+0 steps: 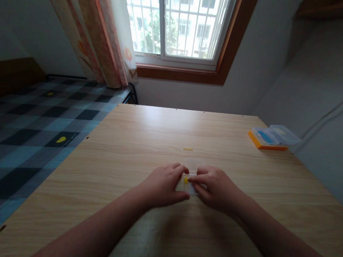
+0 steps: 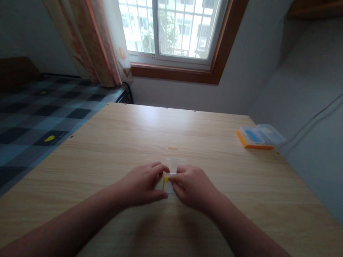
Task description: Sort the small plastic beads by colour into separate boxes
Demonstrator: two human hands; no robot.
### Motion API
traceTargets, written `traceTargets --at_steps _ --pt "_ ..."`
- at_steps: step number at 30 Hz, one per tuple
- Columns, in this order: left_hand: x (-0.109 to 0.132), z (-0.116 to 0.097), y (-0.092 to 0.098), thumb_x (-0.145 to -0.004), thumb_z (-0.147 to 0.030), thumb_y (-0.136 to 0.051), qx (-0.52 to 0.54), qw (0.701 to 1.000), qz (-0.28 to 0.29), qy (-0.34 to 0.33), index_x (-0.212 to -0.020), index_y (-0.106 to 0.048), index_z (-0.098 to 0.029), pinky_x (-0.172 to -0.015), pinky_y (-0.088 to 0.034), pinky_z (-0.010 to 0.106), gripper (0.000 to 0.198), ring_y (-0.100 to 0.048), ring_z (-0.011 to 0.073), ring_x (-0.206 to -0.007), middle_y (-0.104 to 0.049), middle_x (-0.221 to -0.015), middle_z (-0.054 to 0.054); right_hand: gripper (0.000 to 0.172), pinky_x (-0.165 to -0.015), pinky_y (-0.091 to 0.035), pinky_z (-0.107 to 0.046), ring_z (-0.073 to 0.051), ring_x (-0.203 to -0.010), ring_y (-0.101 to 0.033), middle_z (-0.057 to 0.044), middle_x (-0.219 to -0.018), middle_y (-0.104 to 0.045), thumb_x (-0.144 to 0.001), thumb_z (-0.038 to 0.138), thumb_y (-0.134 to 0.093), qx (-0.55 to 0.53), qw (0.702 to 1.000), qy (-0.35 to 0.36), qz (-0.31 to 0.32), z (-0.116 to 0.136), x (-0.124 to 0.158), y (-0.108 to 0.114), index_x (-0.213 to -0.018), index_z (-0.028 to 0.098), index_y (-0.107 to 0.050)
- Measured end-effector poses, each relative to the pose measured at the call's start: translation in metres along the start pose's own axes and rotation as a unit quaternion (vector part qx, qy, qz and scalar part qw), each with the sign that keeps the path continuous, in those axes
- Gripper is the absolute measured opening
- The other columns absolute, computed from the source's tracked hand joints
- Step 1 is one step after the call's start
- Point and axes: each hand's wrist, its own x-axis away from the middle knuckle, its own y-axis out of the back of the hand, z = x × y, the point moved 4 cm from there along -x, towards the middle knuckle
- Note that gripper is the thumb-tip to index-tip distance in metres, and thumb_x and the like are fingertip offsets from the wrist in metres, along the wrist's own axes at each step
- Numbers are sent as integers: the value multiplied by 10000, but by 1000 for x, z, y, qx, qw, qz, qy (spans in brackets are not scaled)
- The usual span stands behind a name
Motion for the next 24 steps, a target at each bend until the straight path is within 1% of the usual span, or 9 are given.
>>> traceTargets --at_steps 6,14,19,24 --pt "-1 1 0 -775 -463 -784 -3 1000 -3 -4 -1227 -618 -219 -905 -531 418 540 -668 294 -1037 -686 -1167 74 191 -690 -357 -277 -151 -761 -567 -36 -860 -664 -917 163 -575 -3 1000 -3 -3 1 -1 0 -931 217 -758" --pt "-1 0 1 -772 -434 -780 2 1000 -2 -4 -1208 -624 -215 -910 -525 398 513 -667 281 -1024 -689 -1151 74 165 -675 -336 -278 -150 -734 -539 -34 -826 -649 -905 169 -582 18 1000 0 0 1 -2 0 -902 212 -741" --pt "-2 1 0 -778 -422 -773 1 1000 2 -2 -1215 -624 -208 -908 -526 392 510 -674 272 -1002 -690 -1131 73 174 -687 -347 -281 -150 -744 -546 -34 -857 -662 -899 155 -585 9 1000 -1 -5 1 -1 1 -924 213 -748" --pt "-1 1 0 -774 -451 -772 2 1000 4 1 -1223 -626 -216 -898 -530 406 527 -674 283 -1001 -692 -1129 74 173 -686 -354 -277 -148 -745 -544 -24 -831 -640 -868 140 -604 -18 1000 3 -6 0 1 3 -880 220 -757"
